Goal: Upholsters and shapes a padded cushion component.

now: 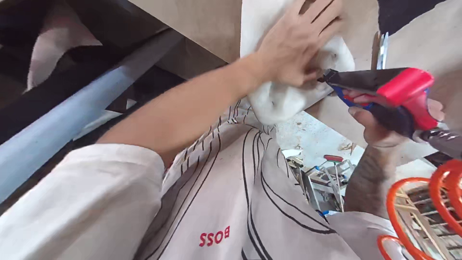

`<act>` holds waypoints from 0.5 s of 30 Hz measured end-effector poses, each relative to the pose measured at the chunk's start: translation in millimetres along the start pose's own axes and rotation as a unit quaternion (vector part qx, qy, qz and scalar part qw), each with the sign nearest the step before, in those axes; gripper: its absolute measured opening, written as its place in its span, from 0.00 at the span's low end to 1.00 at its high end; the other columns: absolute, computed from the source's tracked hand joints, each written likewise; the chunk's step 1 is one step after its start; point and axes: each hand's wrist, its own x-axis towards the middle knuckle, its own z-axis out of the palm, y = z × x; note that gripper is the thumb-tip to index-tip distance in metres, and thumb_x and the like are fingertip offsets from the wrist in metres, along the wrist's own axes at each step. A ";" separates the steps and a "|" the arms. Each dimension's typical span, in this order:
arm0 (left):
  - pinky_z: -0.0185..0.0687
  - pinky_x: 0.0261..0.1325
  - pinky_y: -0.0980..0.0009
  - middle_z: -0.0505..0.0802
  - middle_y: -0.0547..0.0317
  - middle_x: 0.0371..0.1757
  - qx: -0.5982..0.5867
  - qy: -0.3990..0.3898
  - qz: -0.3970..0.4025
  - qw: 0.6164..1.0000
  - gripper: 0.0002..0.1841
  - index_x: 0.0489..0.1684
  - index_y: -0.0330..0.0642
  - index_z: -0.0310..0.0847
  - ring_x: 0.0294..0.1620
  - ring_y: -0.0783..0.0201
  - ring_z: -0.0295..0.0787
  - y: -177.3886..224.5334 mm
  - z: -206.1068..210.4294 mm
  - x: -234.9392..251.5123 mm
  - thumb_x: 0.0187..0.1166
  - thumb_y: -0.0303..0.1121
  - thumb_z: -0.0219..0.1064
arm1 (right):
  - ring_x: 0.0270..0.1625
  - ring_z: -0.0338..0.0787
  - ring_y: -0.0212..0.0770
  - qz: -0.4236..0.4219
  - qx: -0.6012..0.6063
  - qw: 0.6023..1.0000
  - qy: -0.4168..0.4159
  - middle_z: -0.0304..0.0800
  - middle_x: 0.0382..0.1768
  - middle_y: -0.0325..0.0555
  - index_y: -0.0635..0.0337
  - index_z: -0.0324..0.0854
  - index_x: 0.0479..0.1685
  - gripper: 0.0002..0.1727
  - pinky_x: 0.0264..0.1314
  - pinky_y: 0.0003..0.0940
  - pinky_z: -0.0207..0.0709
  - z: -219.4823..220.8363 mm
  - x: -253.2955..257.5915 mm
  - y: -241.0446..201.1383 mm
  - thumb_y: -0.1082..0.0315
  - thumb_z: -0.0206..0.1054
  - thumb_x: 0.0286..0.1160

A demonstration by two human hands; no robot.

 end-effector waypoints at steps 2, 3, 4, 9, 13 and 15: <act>0.77 0.72 0.46 0.83 0.45 0.75 -0.061 -0.053 0.079 0.994 0.42 0.82 0.41 0.70 0.75 0.47 0.79 -26.1 -19.3 24.0 0.70 0.60 0.64 | 0.56 0.94 0.59 0.017 0.058 0.998 0.032 0.94 0.48 0.56 0.65 0.86 0.45 0.14 0.63 0.61 0.88 17.4 4.0 -1.5 0.69 0.79 0.64; 0.78 0.71 0.49 0.85 0.46 0.70 -0.084 -0.075 0.097 0.989 0.40 0.80 0.39 0.70 0.72 0.49 0.82 -35.4 -27.8 33.5 0.71 0.56 0.66 | 0.59 0.93 0.59 0.022 0.096 0.995 0.036 0.94 0.51 0.55 0.64 0.85 0.47 0.13 0.68 0.61 0.86 27.1 10.4 -7.0 0.73 0.78 0.64; 0.80 0.68 0.50 0.88 0.47 0.65 -0.082 -0.089 0.084 0.989 0.39 0.79 0.39 0.71 0.67 0.52 0.85 -40.2 -33.7 38.0 0.72 0.56 0.67 | 0.61 0.93 0.60 0.015 0.122 0.991 0.045 0.94 0.52 0.55 0.64 0.85 0.48 0.13 0.70 0.62 0.85 36.2 17.2 -12.6 0.76 0.75 0.63; 0.61 0.73 0.24 0.84 0.50 0.76 0.010 -0.027 -0.221 0.975 0.48 0.88 0.65 0.65 0.77 0.38 0.76 -15.5 -36.5 11.3 0.64 0.78 0.57 | 0.56 0.94 0.60 -0.025 0.134 0.979 0.150 0.94 0.48 0.58 0.66 0.85 0.45 0.12 0.63 0.61 0.88 64.9 34.8 -18.9 0.81 0.71 0.61; 0.51 0.73 0.20 0.81 0.52 0.80 -0.004 -0.031 -0.217 0.976 0.49 0.93 0.74 0.56 0.80 0.36 0.72 -16.9 -28.3 7.0 0.62 0.77 0.54 | 0.53 0.95 0.59 -0.016 0.122 0.979 0.161 0.94 0.46 0.59 0.68 0.84 0.46 0.12 0.61 0.60 0.89 71.2 48.0 -17.5 0.81 0.69 0.62; 0.53 0.71 0.20 0.79 0.52 0.82 -0.001 -0.039 -0.214 0.976 0.50 0.94 0.75 0.53 0.79 0.36 0.72 -18.6 -31.6 9.0 0.62 0.77 0.56 | 0.51 0.95 0.60 -0.016 0.116 0.980 0.160 0.94 0.44 0.61 0.70 0.84 0.45 0.12 0.58 0.60 0.90 71.7 58.7 -15.5 0.82 0.67 0.62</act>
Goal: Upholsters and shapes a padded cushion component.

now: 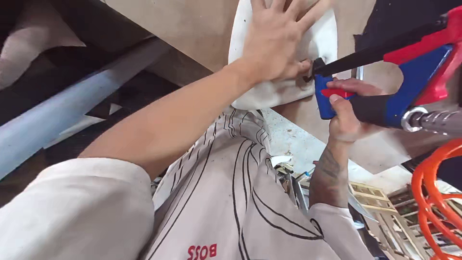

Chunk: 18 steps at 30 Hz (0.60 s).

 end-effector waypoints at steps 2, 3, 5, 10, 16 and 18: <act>0.53 0.71 0.19 0.76 0.53 0.84 0.008 0.006 0.006 1.000 0.50 0.95 0.76 0.50 0.81 0.36 0.71 -1.2 1.4 0.6 0.64 0.78 0.54 | 0.49 0.95 0.60 -0.005 -0.009 1.000 0.002 0.94 0.43 0.61 0.70 0.84 0.44 0.11 0.56 0.59 0.91 3.1 4.7 1.4 0.82 0.66 0.61; 0.52 0.71 0.19 0.75 0.53 0.86 0.007 0.007 0.006 1.000 0.50 0.95 0.77 0.49 0.82 0.36 0.70 -1.1 2.0 1.1 0.64 0.78 0.54 | 0.49 0.96 0.59 -0.006 -0.022 1.000 0.003 0.95 0.43 0.59 0.69 0.83 0.44 0.11 0.57 0.59 0.91 3.6 5.4 0.6 0.82 0.66 0.62; 0.53 0.72 0.20 0.77 0.54 0.85 -0.009 0.012 0.008 1.000 0.49 0.94 0.76 0.51 0.82 0.36 0.69 -1.4 2.0 1.2 0.64 0.76 0.55 | 0.50 0.96 0.58 -0.005 -0.053 0.999 -0.001 0.95 0.43 0.58 0.67 0.83 0.44 0.10 0.56 0.57 0.91 5.1 7.1 -1.7 0.81 0.66 0.63; 0.53 0.72 0.20 0.72 0.58 0.89 -0.026 0.022 0.022 0.999 0.49 0.95 0.74 0.51 0.85 0.36 0.65 -3.8 4.3 0.7 0.65 0.75 0.54 | 0.56 0.95 0.57 -0.034 -0.078 0.996 -0.001 0.95 0.48 0.57 0.65 0.87 0.46 0.11 0.59 0.56 0.90 12.6 3.6 -1.9 0.81 0.69 0.64; 0.44 0.74 0.16 0.64 0.61 0.94 -0.022 0.045 0.025 0.998 0.50 0.95 0.74 0.50 0.92 0.36 0.54 -4.9 7.1 0.2 0.65 0.76 0.54 | 0.52 0.94 0.50 -0.044 -0.106 0.993 0.021 0.93 0.44 0.48 0.61 0.86 0.40 0.08 0.60 0.56 0.89 26.0 -1.7 -2.6 0.79 0.70 0.64; 0.44 0.74 0.15 0.63 0.62 0.95 -0.020 0.036 0.025 0.999 0.50 0.95 0.75 0.48 0.93 0.36 0.51 -4.1 5.7 0.5 0.64 0.76 0.55 | 0.50 0.94 0.49 -0.044 -0.093 0.994 0.032 0.92 0.41 0.46 0.59 0.85 0.40 0.09 0.60 0.58 0.89 27.2 -2.4 -2.6 0.79 0.70 0.61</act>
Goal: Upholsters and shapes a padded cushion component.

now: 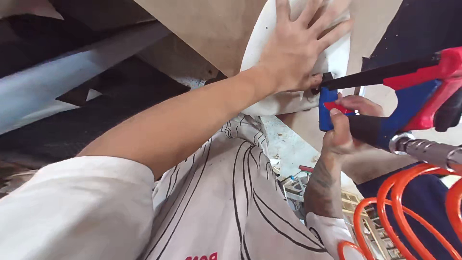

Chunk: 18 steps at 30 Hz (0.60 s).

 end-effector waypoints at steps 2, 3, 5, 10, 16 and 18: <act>0.44 0.75 0.16 0.62 0.62 0.95 -0.009 -0.011 0.007 1.000 0.51 0.96 0.74 0.47 0.93 0.38 0.51 -1.1 -3.0 -1.7 0.64 0.74 0.58 | 0.50 0.94 0.52 -0.001 0.011 1.000 -0.004 0.93 0.42 0.50 0.62 0.85 0.41 0.11 0.58 0.56 0.89 -3.2 -1.1 -1.8 0.80 0.70 0.59; 0.41 0.77 0.16 0.60 0.62 0.95 -0.015 -0.021 0.007 1.000 0.52 0.96 0.75 0.46 0.94 0.38 0.48 -1.9 -6.9 -4.5 0.63 0.74 0.61 | 0.51 0.94 0.54 0.002 0.020 1.000 -0.013 0.93 0.43 0.53 0.64 0.85 0.42 0.11 0.57 0.55 0.89 -7.1 -1.8 -2.2 0.80 0.70 0.59; 0.34 0.79 0.14 0.59 0.57 0.96 -0.016 -0.018 -0.027 0.999 0.55 0.96 0.78 0.44 0.95 0.36 0.45 -5.3 -15.4 -16.8 0.60 0.76 0.64 | 0.52 0.94 0.55 0.013 0.044 0.998 -0.036 0.94 0.44 0.55 0.64 0.86 0.43 0.12 0.57 0.56 0.89 -14.8 -0.9 -1.1 0.81 0.70 0.58; 0.26 0.73 0.08 0.62 0.44 0.93 0.019 0.041 -0.156 0.987 0.59 0.95 0.86 0.42 0.90 0.22 0.47 -5.0 -1.9 -37.2 0.50 0.88 0.54 | 0.54 0.94 0.52 0.017 0.076 0.991 -0.107 0.94 0.46 0.50 0.60 0.87 0.46 0.13 0.60 0.56 0.89 -22.9 5.0 5.0 0.79 0.72 0.61; 0.37 0.75 0.14 0.68 0.42 0.90 -0.001 0.022 -0.153 0.988 0.61 0.96 0.80 0.44 0.88 0.24 0.54 -1.4 5.2 -34.3 0.49 0.88 0.54 | 0.53 0.93 0.48 0.014 0.079 0.987 -0.139 0.93 0.44 0.45 0.56 0.87 0.43 0.10 0.62 0.56 0.88 -21.0 12.2 10.2 0.77 0.71 0.66; 0.44 0.75 0.18 0.70 0.39 0.88 -0.003 0.033 -0.143 0.989 0.60 0.96 0.78 0.45 0.85 0.25 0.60 -2.9 8.0 -34.3 0.51 0.87 0.52 | 0.52 0.94 0.46 0.011 0.074 0.988 -0.134 0.93 0.43 0.42 0.54 0.86 0.44 0.10 0.65 0.58 0.87 -17.6 9.9 9.2 0.76 0.71 0.67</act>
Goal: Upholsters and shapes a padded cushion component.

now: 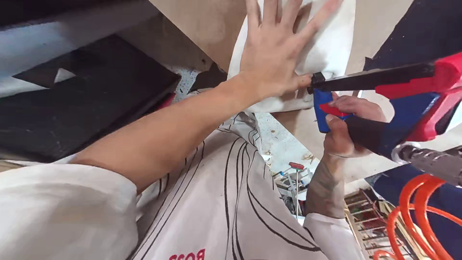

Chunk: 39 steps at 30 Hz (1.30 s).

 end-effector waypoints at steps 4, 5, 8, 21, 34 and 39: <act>0.45 0.80 0.22 0.66 0.40 0.90 -0.020 -0.022 0.021 0.999 0.59 0.97 0.77 0.42 0.87 0.28 0.57 -4.9 -9.0 -4.6 0.54 0.82 0.57 | 0.50 0.95 0.53 -0.019 -0.036 0.999 0.014 0.94 0.42 0.50 0.60 0.86 0.44 0.10 0.58 0.62 0.90 -4.7 -7.9 0.9 0.73 0.76 0.64; 0.41 0.83 0.23 0.64 0.43 0.92 -0.028 -0.037 0.022 0.999 0.59 0.96 0.79 0.40 0.90 0.29 0.52 -6.6 -13.0 -6.0 0.54 0.82 0.59 | 0.50 0.96 0.55 -0.016 -0.040 0.999 0.008 0.95 0.43 0.51 0.61 0.85 0.45 0.12 0.58 0.63 0.90 -7.9 -9.2 0.1 0.73 0.76 0.63; 0.38 0.85 0.24 0.62 0.48 0.94 -0.038 -0.043 0.001 0.998 0.60 0.95 0.84 0.40 0.92 0.32 0.50 -5.7 -14.2 -5.5 0.50 0.80 0.64 | 0.51 0.95 0.57 -0.001 -0.043 0.999 -0.024 0.94 0.43 0.52 0.63 0.85 0.46 0.12 0.61 0.66 0.88 -12.2 -10.7 -0.4 0.73 0.74 0.63; 0.59 0.77 0.33 0.77 0.52 0.84 -0.047 -0.044 -0.009 0.998 0.53 0.93 0.83 0.49 0.82 0.41 0.70 -5.6 -6.9 -3.4 0.56 0.77 0.61 | 0.55 0.95 0.51 -0.047 -0.080 0.995 0.028 0.94 0.46 0.48 0.59 0.86 0.46 0.08 0.61 0.58 0.90 19.7 -24.3 -0.5 0.72 0.72 0.69; 0.59 0.78 0.34 0.80 0.51 0.81 -0.034 0.003 0.001 0.999 0.52 0.92 0.77 0.57 0.79 0.40 0.73 -4.9 -3.4 -5.3 0.57 0.80 0.60 | 0.55 0.94 0.50 -0.017 -0.001 1.000 0.012 0.94 0.46 0.45 0.55 0.88 0.45 0.12 0.66 0.62 0.86 10.0 -13.1 -3.6 0.78 0.71 0.64; 0.61 0.75 0.33 0.80 0.48 0.80 -0.038 -0.019 0.004 0.999 0.51 0.91 0.73 0.59 0.78 0.39 0.74 -4.9 -4.8 -5.2 0.58 0.78 0.60 | 0.55 0.94 0.50 -0.025 0.006 1.000 0.017 0.93 0.46 0.47 0.56 0.87 0.43 0.10 0.65 0.60 0.86 11.8 -13.0 0.7 0.78 0.72 0.65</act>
